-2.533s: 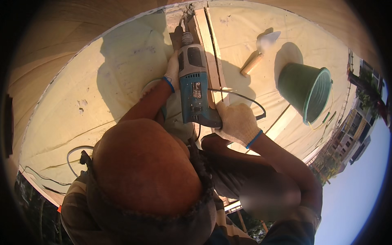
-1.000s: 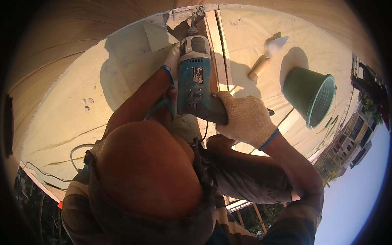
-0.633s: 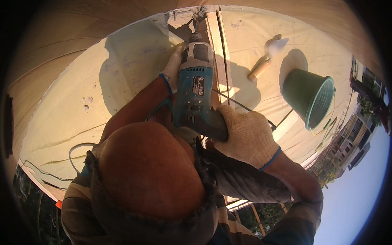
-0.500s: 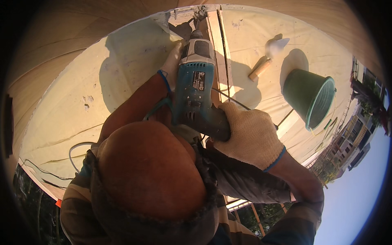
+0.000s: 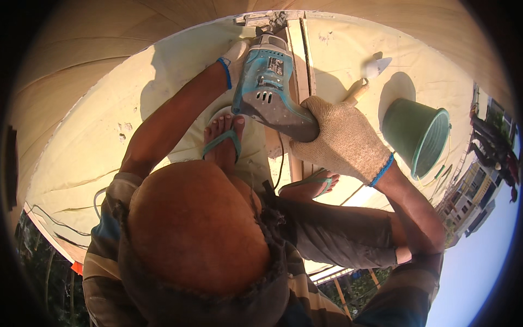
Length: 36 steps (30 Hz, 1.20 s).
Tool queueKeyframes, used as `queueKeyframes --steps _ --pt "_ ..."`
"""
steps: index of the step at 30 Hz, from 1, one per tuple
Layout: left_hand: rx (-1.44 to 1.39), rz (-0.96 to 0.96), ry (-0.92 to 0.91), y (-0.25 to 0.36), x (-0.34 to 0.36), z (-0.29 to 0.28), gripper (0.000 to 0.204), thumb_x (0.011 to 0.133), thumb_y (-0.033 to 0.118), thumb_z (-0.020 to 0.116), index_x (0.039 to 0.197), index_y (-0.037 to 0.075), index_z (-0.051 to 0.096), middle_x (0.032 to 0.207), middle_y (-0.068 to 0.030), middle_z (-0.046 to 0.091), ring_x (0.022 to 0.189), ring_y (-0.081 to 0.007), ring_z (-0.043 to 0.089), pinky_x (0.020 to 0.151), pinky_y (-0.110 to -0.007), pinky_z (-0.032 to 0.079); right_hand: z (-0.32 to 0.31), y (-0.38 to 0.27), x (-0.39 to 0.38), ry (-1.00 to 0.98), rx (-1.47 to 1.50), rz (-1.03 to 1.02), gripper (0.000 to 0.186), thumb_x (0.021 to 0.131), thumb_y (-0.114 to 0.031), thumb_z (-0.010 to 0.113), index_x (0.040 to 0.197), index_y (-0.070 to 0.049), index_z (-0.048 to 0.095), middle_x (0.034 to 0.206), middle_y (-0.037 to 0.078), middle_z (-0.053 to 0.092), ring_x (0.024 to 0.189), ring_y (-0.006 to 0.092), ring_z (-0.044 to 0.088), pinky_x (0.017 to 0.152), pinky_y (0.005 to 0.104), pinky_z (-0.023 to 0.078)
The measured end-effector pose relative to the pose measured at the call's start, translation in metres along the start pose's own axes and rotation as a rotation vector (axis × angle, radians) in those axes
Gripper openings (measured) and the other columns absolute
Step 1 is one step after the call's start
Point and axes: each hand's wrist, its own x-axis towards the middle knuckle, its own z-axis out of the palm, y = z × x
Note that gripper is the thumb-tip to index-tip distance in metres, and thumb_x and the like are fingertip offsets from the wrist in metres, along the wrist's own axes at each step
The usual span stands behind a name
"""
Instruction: The person uses a handheld electric grinder to smooth a section of a tiled floor. They hold the tool with both hands and move it back and forth along a seam between tiles, generating dust.
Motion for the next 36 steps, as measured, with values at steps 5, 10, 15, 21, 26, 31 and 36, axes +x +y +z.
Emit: queueKeyframes --steps 5,10,15,21,26,31,36 --pt "-0.055 0.074 -0.093 -0.028 -0.023 -0.026 0.065 0.121 0.053 0.025 0.141 0.006 0.066 0.124 -0.0185 0.078 0.106 -0.0307 0.079 0.099 -0.052 0.067 0.015 -0.002 -0.039 0.07 0.024 -0.181 0.068 0.081 -0.033 0.09 0.138 -0.005 0.067 0.094 0.023 0.08 0.09 0.0425 0.081 0.08 0.0475 0.065" --pt "-0.142 0.089 -0.049 -0.065 -0.048 0.013 0.07 0.119 0.062 0.025 0.139 0.009 0.066 0.121 -0.0161 0.078 0.105 -0.0294 0.079 0.097 -0.049 0.067 0.014 0.0 -0.077 0.064 0.009 -0.155 0.073 0.08 -0.04 0.094 0.135 -0.001 0.066 0.093 0.022 0.079 0.085 0.0437 0.08 0.078 0.0498 0.063" --pt "-0.142 0.086 -0.158 -0.071 -0.047 -0.006 0.078 0.116 0.072 0.025 0.141 0.01 0.064 0.123 -0.0158 0.078 0.106 -0.0294 0.079 0.098 -0.05 0.067 0.026 -0.005 -0.072 0.046 0.004 -0.105 0.057 0.079 -0.037 0.091 0.121 -0.005 0.07 0.084 0.021 0.076 0.08 0.0434 0.078 0.075 0.0515 0.061" --pt "-0.063 0.091 -0.042 -0.087 -0.025 -0.015 0.078 0.115 0.074 0.026 0.139 0.012 0.066 0.12 -0.0129 0.078 0.104 -0.027 0.079 0.094 -0.047 0.068 0.06 0.0 -0.064 0.027 -0.097 -0.031 0.052 0.076 -0.036 0.094 0.109 -0.004 0.069 0.076 0.02 0.073 0.073 0.0446 0.075 0.072 0.0537 0.061" --pt "0.025 0.16 0.025 -0.081 -0.015 -0.031 0.072 0.118 0.068 0.028 0.136 0.011 0.069 0.118 -0.0113 0.08 0.103 -0.0253 0.079 0.094 -0.045 0.068 0.082 0.014 -0.047 0.147 -0.127 -0.154 0.051 0.077 -0.031 0.09 0.115 -0.004 0.069 0.079 0.018 0.075 0.076 0.0434 0.077 0.073 0.0537 0.061" --pt "-0.04 0.185 0.033 -0.046 -0.001 -0.027 0.09 0.111 0.082 0.019 0.139 0.011 0.068 0.125 -0.0163 0.078 0.112 -0.0324 0.078 0.102 -0.053 0.065 0.045 0.009 -0.017 0.086 -0.067 -0.063 0.059 0.077 -0.027 0.085 0.13 -0.005 0.069 0.093 0.021 0.079 0.09 0.043 0.079 0.081 0.0518 0.063" --pt "-0.095 0.165 -0.069 -0.042 -0.034 0.002 0.09 0.113 0.08 0.019 0.143 0.009 0.064 0.121 -0.016 0.077 0.111 -0.0313 0.077 0.1 -0.052 0.065 0.013 -0.008 -0.047 0.183 -0.045 -0.112 0.066 0.076 -0.022 0.087 0.137 -0.004 0.067 0.099 0.023 0.079 0.092 0.0445 0.078 0.083 0.0501 0.063"
